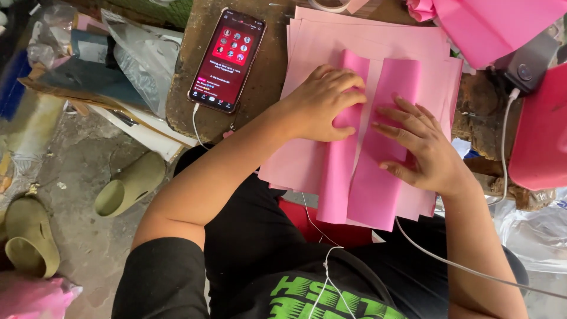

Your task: The person folds a sheet of pink paper into a cylindrical shape and secures it with a small piece of tape. They then repeat the process with another sheet of pink paper, rolling it into a tube and taping it shut.

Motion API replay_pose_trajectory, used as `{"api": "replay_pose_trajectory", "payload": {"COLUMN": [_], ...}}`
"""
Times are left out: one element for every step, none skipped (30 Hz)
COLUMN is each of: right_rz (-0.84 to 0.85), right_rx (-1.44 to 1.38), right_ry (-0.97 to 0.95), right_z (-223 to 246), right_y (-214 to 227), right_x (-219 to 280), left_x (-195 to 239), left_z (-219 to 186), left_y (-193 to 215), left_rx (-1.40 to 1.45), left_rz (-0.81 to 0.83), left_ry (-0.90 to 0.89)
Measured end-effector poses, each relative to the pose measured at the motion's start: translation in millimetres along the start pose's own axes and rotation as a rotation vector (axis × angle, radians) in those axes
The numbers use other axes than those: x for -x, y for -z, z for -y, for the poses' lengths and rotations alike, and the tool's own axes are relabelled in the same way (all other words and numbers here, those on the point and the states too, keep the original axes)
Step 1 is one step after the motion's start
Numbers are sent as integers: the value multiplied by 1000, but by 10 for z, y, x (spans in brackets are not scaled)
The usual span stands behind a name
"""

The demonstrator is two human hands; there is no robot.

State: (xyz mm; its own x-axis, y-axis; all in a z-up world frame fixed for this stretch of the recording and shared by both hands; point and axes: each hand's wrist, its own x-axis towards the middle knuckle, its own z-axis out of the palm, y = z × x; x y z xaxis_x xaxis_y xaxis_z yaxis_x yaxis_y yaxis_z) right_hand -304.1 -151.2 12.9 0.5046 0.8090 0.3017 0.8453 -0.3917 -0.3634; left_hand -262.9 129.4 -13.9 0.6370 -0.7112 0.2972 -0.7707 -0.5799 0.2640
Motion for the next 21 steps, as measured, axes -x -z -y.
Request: {"api": "replay_pose_trajectory", "payload": {"right_rz": [3,17,31,35,30,25,27,19,10,11,5,-2,-2,-14,-25,-25,-30,-34,-33,-33,-34], "right_rx": [-2,8,15,10,9,7,5,-21,-46,-48,-44,-40,-41,-39,-38,-40,-43,-46,-46,-46,-43], "right_ry": [-2,-16,-30,-31,-38,-44,-45,-54,-65,-67,-58,-49,-49,-51,-52,-52,-48,-45,-45,-53,-60], "right_z": [-4,-7,-6,-17,-28,-37,-36,-34,-32,-40,-47,-51,-48,-44,-41,-39,-37,-34,-32,-29,-26], "right_y": [-1,-3,-13,-29,-44,-56,-55,-52,-47,-52,-59,-65,-68,-71,-75,-77,-72,-66,-70,-72,-68], "right_x": [-2,-4,-5,7,16,25,26,29,37,37,38,39,40,41,42,36,31,27,21,17,17], "left_x": [-6,-11,-5,-10,-17,-23,-28,-34,-45,-46,-47,-47,-53,-58,-61,-61,-64,-67,-68,-69,-78], "left_z": [2,2,0,-4,-6,-10,-17,-27,-38,-24,-11,1,-7,-16,-25,-28,-34,-42,-35,-30,-28], "left_y": [5,10,13,2,-4,-8,-7,-6,-7,-46,-83,-120,-113,-105,-98,-95,-89,-84,-89,-95,-101], "left_rx": [4,15,26,30,38,45,47,55,64,66,54,43,43,50,58,58,57,56,57,70,83], "left_rz": [1,-2,-4,-1,-3,-5,-4,15,34,36,17,-1,0,17,34,36,36,37,37,28,19], "left_ry": [1,6,13,17,15,13,15,19,22,22,22,22,23,32,42,43,40,38,38,42,44]}}
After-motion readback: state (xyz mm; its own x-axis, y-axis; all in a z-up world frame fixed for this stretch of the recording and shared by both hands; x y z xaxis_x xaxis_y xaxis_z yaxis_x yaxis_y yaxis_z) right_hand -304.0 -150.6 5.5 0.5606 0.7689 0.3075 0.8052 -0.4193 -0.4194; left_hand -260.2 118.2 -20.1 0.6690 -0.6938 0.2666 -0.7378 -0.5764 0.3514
